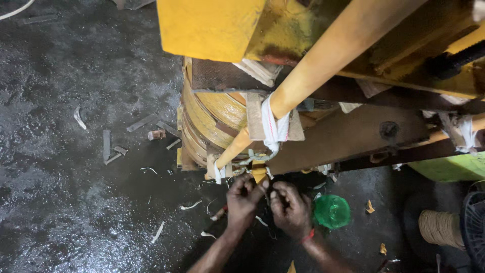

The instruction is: The person is repairing an electrical coil by hand. They repeatedly tear strips of brown paper and insert them into the gaps between the copper windings of the coil, which is mounted on a yellow metal frame. The person works methodically around the coil, filling the spaces with the paper strips.

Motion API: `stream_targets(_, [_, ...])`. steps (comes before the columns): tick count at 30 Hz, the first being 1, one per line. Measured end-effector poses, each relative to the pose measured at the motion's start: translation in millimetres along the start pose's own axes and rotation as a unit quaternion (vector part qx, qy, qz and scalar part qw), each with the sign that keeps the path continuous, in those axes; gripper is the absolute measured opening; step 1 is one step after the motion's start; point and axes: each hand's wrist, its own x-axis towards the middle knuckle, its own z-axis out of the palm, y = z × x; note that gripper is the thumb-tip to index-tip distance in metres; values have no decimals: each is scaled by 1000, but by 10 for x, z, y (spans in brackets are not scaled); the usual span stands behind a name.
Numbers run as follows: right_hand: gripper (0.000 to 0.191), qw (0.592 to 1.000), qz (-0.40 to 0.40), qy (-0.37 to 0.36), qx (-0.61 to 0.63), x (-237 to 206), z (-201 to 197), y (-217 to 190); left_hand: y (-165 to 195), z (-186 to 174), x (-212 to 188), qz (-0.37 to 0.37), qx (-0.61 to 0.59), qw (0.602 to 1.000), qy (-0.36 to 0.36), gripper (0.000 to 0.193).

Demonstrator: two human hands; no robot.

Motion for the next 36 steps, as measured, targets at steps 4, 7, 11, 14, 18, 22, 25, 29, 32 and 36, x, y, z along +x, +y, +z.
stream_targets(4, [46,947,241,-15,214,-176,216,43,-150,-165,-62,-86,24,992,-92,23])
stream_targets(7, [37,813,425,12,398,-212,285,77,-102,-489,-196,-143,66,975,-157,21])
stream_targets(11, [17,866,359,-22,348,-250,365,188,176,-626,-212,-56,146,984,-89,27])
stream_targets(14, [8,837,415,-9,355,-348,472,247,283,-396,27,-130,104,978,-123,27])
stream_targets(18, [17,862,372,-108,327,-450,473,170,257,-149,166,-178,25,979,-94,22])
stream_targets(22, [24,950,197,-227,91,-287,107,-21,281,-335,71,-192,61,972,-120,26])
stream_targets(25, [27,991,-38,-85,-91,4,-117,-127,333,-512,-34,-217,54,966,-133,23])
stream_targets(29, [53,969,-100,-95,-203,317,-42,-206,228,-511,-136,-208,-14,968,-140,25])
stream_targets(32, [59,973,-170,-48,-149,407,79,-259,50,-507,-100,-155,-81,975,-139,12])
stream_targets(36, [45,984,-75,-63,-147,440,136,-340,-113,-431,-64,-138,-207,968,-15,34])
